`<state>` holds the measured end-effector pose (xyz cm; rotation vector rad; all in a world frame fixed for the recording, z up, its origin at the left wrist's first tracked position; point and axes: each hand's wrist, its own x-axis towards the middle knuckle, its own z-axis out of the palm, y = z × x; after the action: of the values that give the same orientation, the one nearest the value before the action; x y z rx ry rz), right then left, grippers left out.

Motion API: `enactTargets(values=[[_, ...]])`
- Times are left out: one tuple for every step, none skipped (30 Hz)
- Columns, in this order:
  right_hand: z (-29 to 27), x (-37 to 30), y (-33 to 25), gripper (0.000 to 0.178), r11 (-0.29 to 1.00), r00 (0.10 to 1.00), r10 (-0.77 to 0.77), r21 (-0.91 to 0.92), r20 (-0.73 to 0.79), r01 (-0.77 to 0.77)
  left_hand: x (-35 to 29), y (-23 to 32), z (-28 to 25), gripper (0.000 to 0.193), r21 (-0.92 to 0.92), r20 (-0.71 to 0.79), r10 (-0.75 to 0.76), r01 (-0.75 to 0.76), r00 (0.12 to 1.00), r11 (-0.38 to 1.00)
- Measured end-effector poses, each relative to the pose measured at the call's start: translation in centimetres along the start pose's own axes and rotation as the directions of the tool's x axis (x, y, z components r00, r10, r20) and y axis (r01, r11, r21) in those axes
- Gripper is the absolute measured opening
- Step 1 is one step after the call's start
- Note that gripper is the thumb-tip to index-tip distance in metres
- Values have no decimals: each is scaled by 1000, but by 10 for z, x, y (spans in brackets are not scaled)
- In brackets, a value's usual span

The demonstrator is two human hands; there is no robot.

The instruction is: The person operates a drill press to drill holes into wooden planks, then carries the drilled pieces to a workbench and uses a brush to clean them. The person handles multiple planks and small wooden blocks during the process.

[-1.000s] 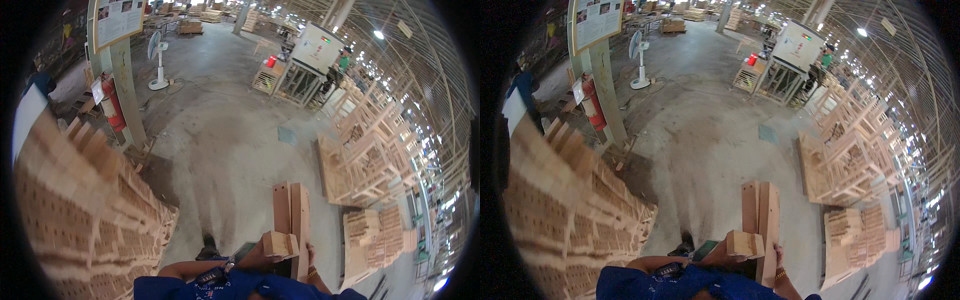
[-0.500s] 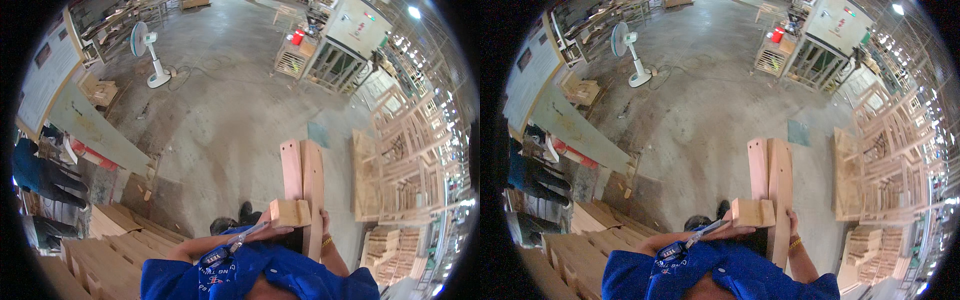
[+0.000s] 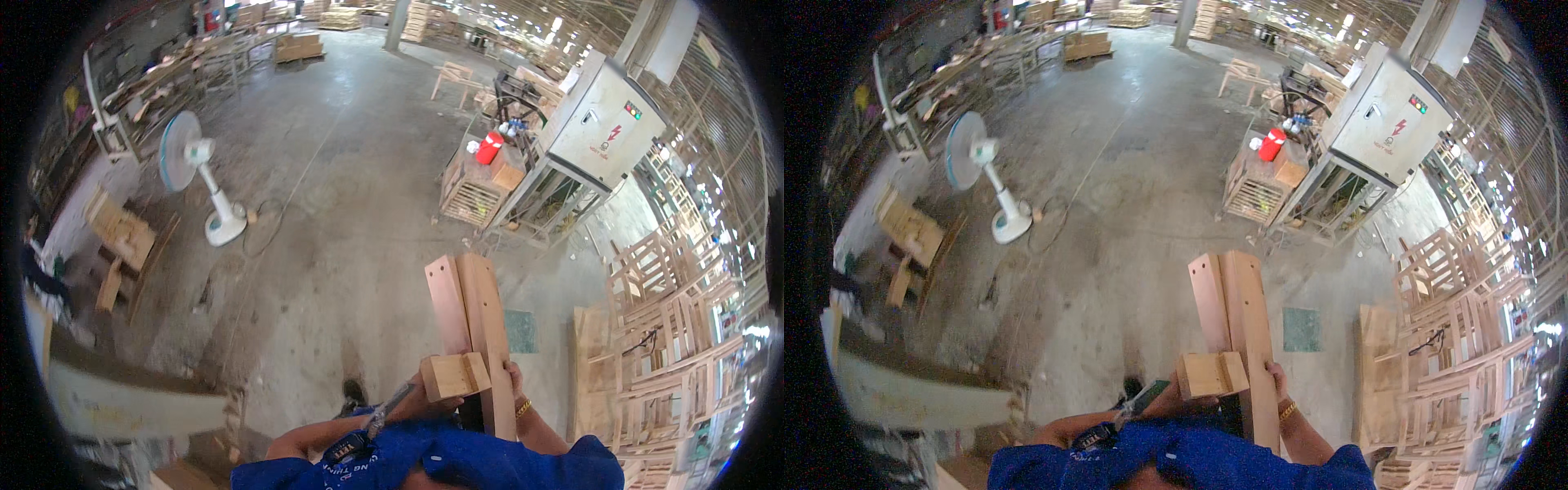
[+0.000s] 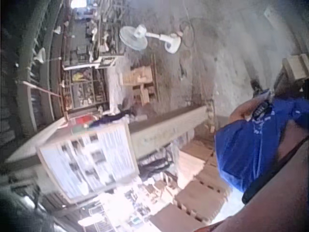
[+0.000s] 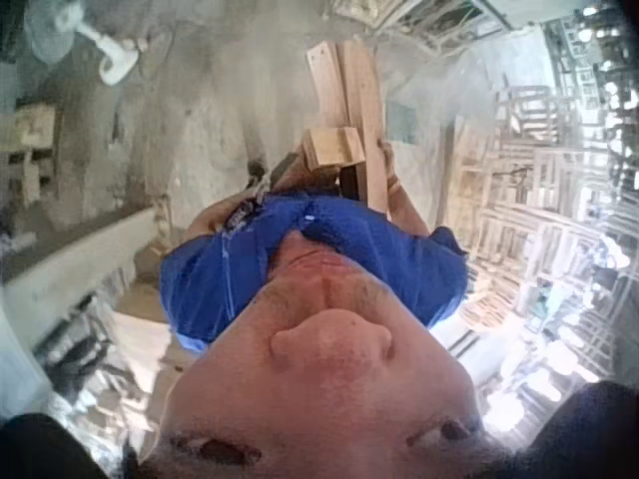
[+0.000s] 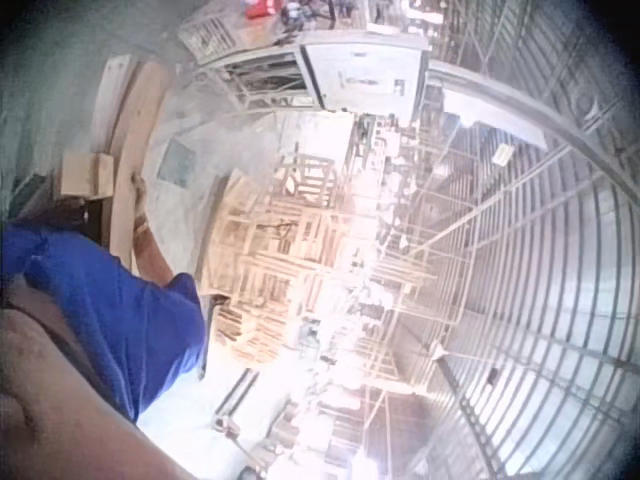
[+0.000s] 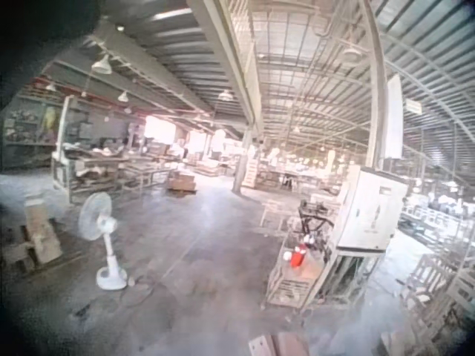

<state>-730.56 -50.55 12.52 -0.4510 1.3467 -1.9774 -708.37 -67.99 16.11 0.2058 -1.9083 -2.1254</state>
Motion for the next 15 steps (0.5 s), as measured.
enactTargets(values=[[18, 22, -2, 36, 984, 983, 174, 45, -52, -171, 20, 3, -24, 63, 9, -6, -5, 5, 1000, 1000], [35, 43, -6, 34, 938, 935, 341, 94, -97, -332, 43, 5, -46, 64, 13, -10, -2, 3, 1000, 1000], [54, 63, -15, 33, 932, 940, 341, 133, -1, -338, 67, 4, -67, 66, 29, 8, 16, -16, 1000, 999], [60, 88, -5, 33, 948, 961, 275, 169, -18, -269, 93, 4, -88, 67, -2, 16, 11, -11, 1000, 1000], [72, 118, 7, 33, 950, 972, 236, 216, -16, -228, 115, 7, -112, 68, -40, -17, -30, 29, 999, 999], [71, 144, 15, 34, 958, 985, 170, 242, -42, -155, 145, 5, -129, 69, -101, -19, -51, 49, 998, 994], [48, 166, 24, 35, 969, 978, 133, 226, -162, -94, 179, 8, -139, 69, -249, 11, -53, 54, 999, 967], [54, 204, 34, 36, 966, 964, 131, 249, -232, -71, 203, 14, -157, 68, -359, -7, -88, 80, 996, 930], [58, 240, 39, 37, 962, 945, 129, 268, -300, -46, 229, 21, -178, 67, -462, -24, -117, 93, 993, 882], [58, 274, 37, 36, 945, 935, 238, 285, -263, -161, 263, 15, -197, 66, -384, -11, -108, 96, 994, 918], [56, 309, 32, 36, 915, 912, 344, 296, -224, -273, 298, 14, -214, 65, -380, -17, -112, 97, 994, 920], [91, 354, 31, 36, 839, 864, 490, 331, -116, -432, 318, 11, -246, 64, -289, -83, -138, 109, 987, 951], [129, 392, 12, 37, 870, 903, 427, 295, -45, -396, 341, 6, -277, 64, -137, -105, -126, 111, 986, 984], [134, 424, 2, 37, 901, 918, 384, 259, -105, -347, 368, 5, -298, 63, -62, -87, -102, 97, 991, 993], [138, 457, 1, 37, 919, 922, 358, 227, -145, -322, 386, 3, -323, 62, 10, -94, -94, 95, 991, 995]])
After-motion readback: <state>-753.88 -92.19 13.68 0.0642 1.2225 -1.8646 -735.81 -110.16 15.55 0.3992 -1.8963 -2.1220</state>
